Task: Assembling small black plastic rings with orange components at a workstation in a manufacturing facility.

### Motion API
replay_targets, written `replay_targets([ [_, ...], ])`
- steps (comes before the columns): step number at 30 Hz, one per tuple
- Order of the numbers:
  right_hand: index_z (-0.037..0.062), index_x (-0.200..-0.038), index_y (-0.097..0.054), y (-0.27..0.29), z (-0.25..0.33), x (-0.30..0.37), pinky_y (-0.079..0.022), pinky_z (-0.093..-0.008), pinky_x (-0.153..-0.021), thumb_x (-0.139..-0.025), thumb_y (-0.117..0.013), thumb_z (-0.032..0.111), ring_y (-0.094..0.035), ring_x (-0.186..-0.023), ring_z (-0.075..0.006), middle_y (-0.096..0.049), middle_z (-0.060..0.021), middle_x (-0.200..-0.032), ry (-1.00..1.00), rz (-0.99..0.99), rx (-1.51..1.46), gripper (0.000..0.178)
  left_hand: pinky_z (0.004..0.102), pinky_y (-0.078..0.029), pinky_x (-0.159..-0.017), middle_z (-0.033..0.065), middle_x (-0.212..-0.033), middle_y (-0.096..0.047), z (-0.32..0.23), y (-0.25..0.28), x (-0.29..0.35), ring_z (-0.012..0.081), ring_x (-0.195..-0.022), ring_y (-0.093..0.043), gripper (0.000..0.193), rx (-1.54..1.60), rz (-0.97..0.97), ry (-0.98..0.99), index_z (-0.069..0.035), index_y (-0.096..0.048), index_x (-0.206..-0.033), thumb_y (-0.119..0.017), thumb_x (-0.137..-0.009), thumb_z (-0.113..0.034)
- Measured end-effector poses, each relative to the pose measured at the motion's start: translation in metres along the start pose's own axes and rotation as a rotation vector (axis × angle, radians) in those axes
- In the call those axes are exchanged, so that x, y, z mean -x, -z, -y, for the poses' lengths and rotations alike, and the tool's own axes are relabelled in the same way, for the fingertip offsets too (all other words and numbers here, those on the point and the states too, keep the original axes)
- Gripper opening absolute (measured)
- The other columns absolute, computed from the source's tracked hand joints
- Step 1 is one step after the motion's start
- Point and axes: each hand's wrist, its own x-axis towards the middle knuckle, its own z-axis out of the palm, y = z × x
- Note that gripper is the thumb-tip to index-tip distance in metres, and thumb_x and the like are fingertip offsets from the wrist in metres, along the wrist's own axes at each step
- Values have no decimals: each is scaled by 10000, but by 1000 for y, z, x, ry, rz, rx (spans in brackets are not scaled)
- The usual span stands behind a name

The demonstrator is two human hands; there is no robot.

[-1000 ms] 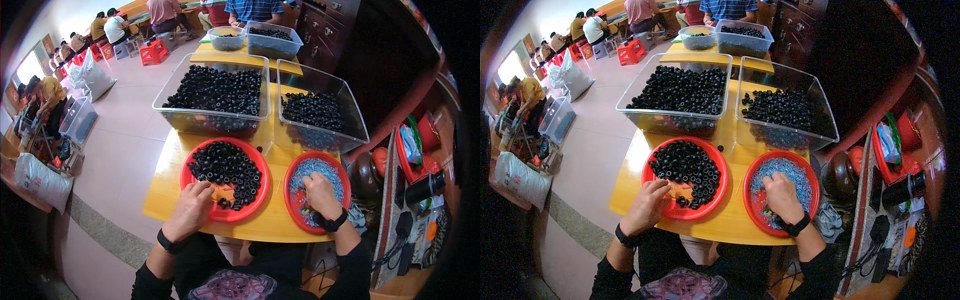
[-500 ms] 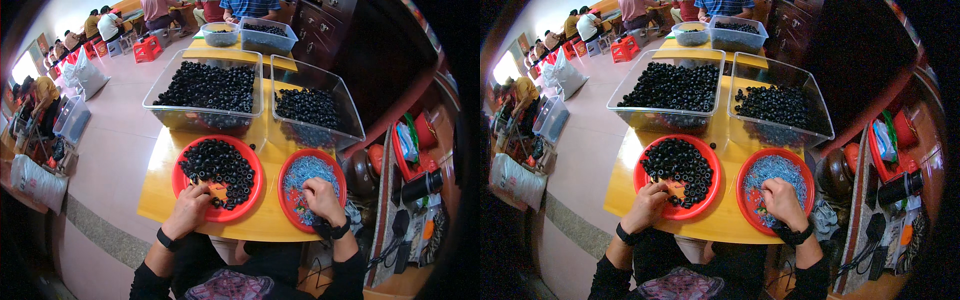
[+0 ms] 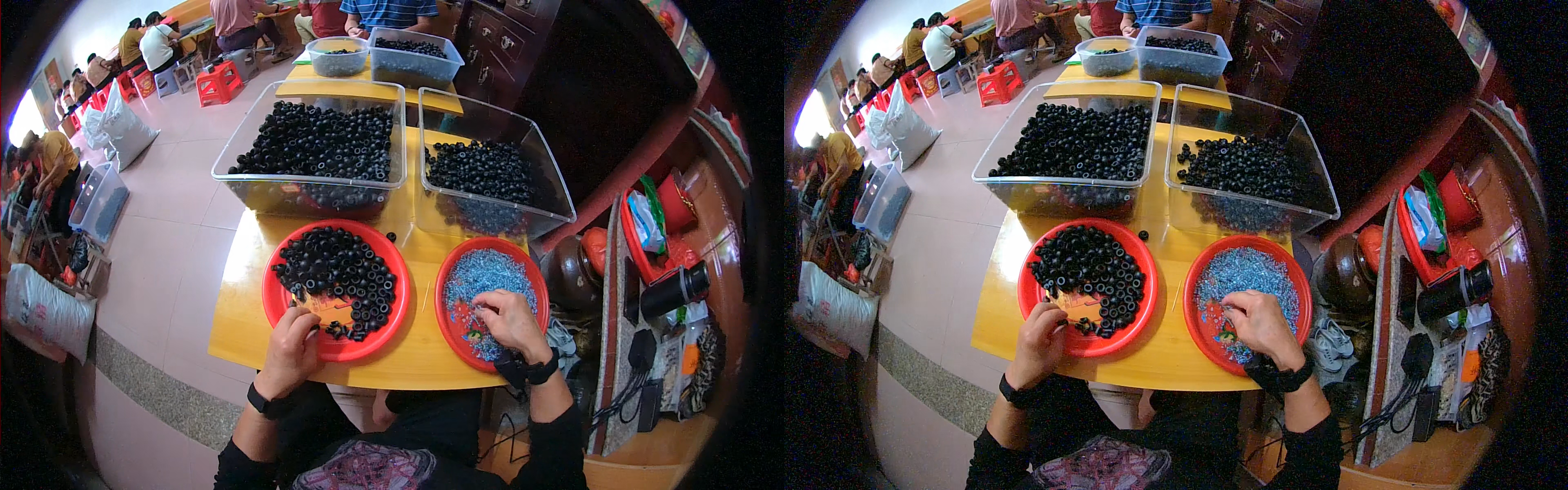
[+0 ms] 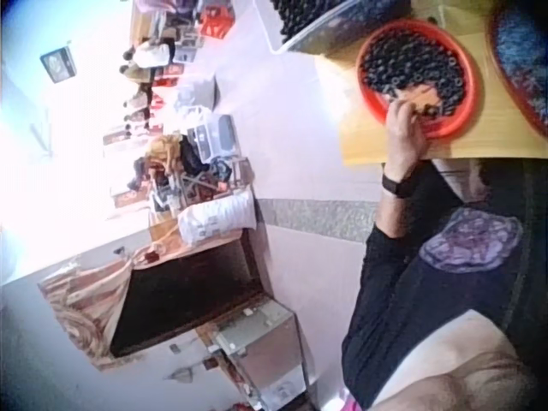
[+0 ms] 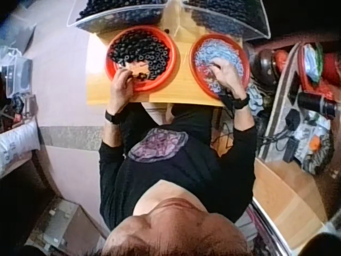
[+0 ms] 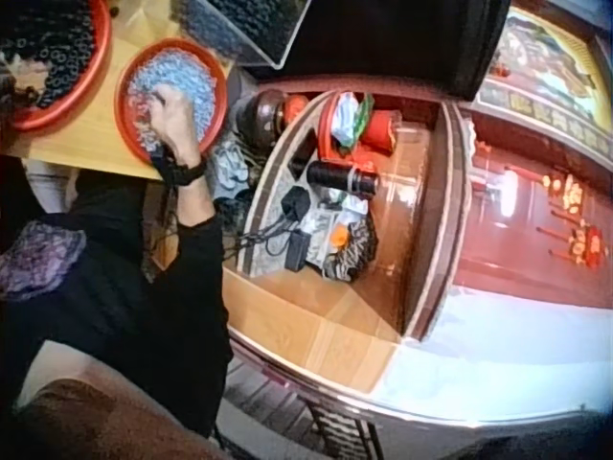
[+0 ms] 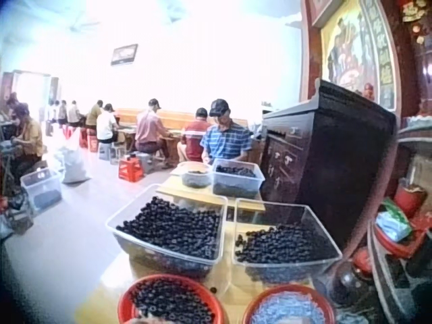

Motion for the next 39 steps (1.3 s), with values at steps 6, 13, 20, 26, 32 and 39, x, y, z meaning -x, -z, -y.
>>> replay_targets([
  [6, -2, -916, -648, -5, -8, 2, -481, -339, -643, -754, -578, 22, -615, -715, -304, -623, -176, -799, 12, -122, 17, 178, 308, -473, -688, 133, -888, -554, -7, 4, 10, 247, -801, -579, 245, 172, -123, 175, 20, -542, -922, -550, -701, 127],
  [13, -33, -911, -629, -17, 24, 4, -471, -284, -617, -788, -577, 29, -611, -675, -197, -628, -137, -761, -17, -172, -234, 147, 273, -480, -783, 77, -943, -592, -28, 8, 14, 171, -852, -603, 227, 923, -253, 589, 47, -572, -984, -535, -767, 101],
  [20, -7, -895, -634, -49, 83, 0, -476, -275, -662, -775, -596, 13, -605, -747, -191, -622, -114, -808, 186, 61, -317, 127, 318, -481, -845, 108, -986, -589, -24, 2, 23, 208, -901, -606, 224, 1330, -219, 515, 35, -575, -1015, -592, -793, 58],
  [26, -7, -908, -638, -81, 124, -11, -489, -306, -689, -781, -565, -22, -614, -778, -255, -612, -144, -837, 365, 111, -504, 148, 324, -499, -809, 136, -987, -608, -25, 5, 27, 220, -892, -609, 213, 1506, -189, 561, 16, -570, -1021, -597, -809, 16],
  [32, -13, -911, -623, -95, 145, -14, -482, -290, -668, -769, -584, -27, -616, -755, -217, -611, -119, -819, 350, 153, -525, 149, 315, -494, -814, 132, -1016, -603, -26, 1, 31, 215, -907, -604, 232, 1548, -200, 562, 6, -565, -1039, -604, -811, 4],
  [39, -17, -920, -615, -91, 148, -14, -489, -287, -660, -761, -599, -9, -626, -747, -206, -619, -127, -813, 272, 176, -497, 159, 333, -454, -875, 141, -1050, -583, -27, -1, 28, 214, -980, -566, 225, 1432, -140, 506, 22, -578, -1021, -603, -797, 34],
])
